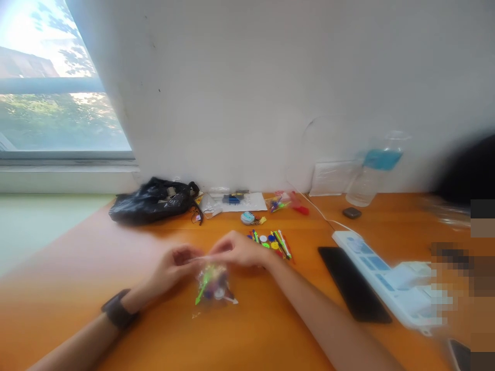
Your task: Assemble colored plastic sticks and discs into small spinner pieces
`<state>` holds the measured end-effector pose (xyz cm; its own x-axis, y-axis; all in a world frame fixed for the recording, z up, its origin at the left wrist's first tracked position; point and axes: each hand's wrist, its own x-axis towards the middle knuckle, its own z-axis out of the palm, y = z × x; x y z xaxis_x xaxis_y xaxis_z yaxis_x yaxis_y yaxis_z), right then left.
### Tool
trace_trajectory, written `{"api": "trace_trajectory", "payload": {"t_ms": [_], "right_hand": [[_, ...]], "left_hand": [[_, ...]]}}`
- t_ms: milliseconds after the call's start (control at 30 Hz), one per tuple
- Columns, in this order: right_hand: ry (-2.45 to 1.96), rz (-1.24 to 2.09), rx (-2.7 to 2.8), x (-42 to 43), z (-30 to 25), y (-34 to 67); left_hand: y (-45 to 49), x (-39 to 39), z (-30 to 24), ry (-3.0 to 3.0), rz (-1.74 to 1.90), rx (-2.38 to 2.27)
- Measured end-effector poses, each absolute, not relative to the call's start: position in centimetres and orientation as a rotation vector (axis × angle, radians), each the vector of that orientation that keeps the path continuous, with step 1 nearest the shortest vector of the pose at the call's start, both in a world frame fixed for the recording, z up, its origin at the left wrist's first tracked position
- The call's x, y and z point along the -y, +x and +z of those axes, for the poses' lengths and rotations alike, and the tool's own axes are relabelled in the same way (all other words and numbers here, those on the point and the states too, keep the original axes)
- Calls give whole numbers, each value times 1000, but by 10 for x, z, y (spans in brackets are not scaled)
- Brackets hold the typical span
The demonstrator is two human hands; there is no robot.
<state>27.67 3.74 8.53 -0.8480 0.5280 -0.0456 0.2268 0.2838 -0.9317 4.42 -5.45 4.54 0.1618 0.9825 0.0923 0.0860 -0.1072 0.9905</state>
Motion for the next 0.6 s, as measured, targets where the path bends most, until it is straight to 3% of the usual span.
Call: {"api": "trace_trajectory", "payload": {"t_ms": [267,600], "right_hand": [[-707,1609,2307,-39,80,277],[-684,1288,2474,-31,90,274]], "left_hand": [[38,50,40,1491,1002,-1157],[37,47,35,1441,1053,-1130]]}}
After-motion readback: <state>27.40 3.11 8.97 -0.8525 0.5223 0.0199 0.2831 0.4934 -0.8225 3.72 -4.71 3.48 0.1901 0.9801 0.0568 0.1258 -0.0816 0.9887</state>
